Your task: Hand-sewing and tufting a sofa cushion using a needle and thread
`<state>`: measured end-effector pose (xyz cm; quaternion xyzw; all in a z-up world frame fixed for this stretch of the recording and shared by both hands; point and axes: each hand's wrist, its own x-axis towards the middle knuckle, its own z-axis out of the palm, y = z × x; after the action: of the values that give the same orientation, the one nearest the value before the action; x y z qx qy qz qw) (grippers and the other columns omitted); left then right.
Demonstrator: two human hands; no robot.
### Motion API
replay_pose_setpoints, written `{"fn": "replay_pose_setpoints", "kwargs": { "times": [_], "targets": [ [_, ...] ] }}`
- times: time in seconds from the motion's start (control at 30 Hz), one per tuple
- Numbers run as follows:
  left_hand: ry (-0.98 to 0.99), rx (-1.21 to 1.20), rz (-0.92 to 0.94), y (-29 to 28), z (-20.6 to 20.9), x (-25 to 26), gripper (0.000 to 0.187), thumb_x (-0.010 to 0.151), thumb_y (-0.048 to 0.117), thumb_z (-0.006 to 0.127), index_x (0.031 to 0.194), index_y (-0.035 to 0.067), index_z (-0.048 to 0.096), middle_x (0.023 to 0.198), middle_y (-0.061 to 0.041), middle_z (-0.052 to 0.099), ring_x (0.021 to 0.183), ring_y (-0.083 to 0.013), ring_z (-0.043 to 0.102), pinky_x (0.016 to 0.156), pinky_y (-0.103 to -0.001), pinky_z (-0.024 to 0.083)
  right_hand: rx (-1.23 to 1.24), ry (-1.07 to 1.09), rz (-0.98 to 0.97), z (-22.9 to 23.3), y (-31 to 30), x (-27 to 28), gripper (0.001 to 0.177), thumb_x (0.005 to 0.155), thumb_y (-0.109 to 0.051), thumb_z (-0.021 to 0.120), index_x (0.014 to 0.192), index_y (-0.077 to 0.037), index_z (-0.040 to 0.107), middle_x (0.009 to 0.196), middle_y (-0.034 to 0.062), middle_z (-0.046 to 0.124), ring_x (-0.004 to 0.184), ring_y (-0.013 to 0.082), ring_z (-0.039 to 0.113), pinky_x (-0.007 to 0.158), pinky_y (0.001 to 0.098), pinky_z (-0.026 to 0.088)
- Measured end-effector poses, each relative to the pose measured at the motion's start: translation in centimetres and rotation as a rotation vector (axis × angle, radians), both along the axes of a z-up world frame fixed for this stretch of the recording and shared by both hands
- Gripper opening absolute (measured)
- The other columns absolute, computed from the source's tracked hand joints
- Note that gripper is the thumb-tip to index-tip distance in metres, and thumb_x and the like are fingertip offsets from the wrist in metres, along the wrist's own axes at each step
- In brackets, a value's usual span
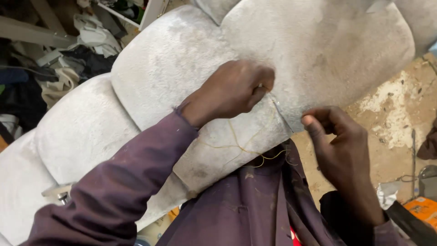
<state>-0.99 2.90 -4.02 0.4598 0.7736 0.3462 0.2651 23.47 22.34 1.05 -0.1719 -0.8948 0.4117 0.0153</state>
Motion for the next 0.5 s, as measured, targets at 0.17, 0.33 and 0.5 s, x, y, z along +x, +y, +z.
{"fn": "replay_pose_setpoints", "kwargs": {
  "times": [0.17, 0.33, 0.5],
  "targets": [
    [-0.112, -0.277, -0.102, 2.5, 2.2, 0.3, 0.043, 0.129, 0.006, 0.059, 0.090, 0.020, 0.069, 0.086, 0.004, 0.070, 0.077, -0.0143, 0.068, 0.068, -0.037, 0.056, -0.070, -0.339, -0.131, 0.4, 0.6, -2.6, 0.026, 0.128, -0.029, 0.082, 0.120, -0.011, 0.100, 0.097, 0.0020, 0.099, 0.092, 0.0122, 0.093, 0.085, 0.0334, 0.071],
    [-0.056, -0.235, -0.098, 3.2, 1.2, 2.7, 0.049, 0.131, 0.016, 0.052, 0.084, 0.027, 0.059, 0.077, 0.012, 0.052, 0.063, -0.0082, 0.046, 0.055, -0.027, 0.040, 0.001, -0.503, -0.133, 0.5, 1.2, -3.0, 0.039, 0.133, -0.038, 0.076, 0.120, -0.011, 0.101, 0.097, 0.0064, 0.099, 0.089, 0.0189, 0.090, 0.085, 0.0396, 0.066],
    [-0.048, -0.258, -0.096, 2.4, 2.0, 2.9, 0.056, 0.134, 0.014, 0.043, 0.081, 0.024, 0.059, 0.072, 0.011, 0.054, 0.057, -0.0054, 0.050, 0.051, -0.023, 0.045, 0.052, -0.666, -0.156, 2.4, 0.9, -4.2, 0.038, 0.129, -0.040, 0.077, 0.119, -0.018, 0.106, 0.098, -0.0005, 0.102, 0.085, 0.0181, 0.085, 0.088, 0.0394, 0.062]
  ]
}}
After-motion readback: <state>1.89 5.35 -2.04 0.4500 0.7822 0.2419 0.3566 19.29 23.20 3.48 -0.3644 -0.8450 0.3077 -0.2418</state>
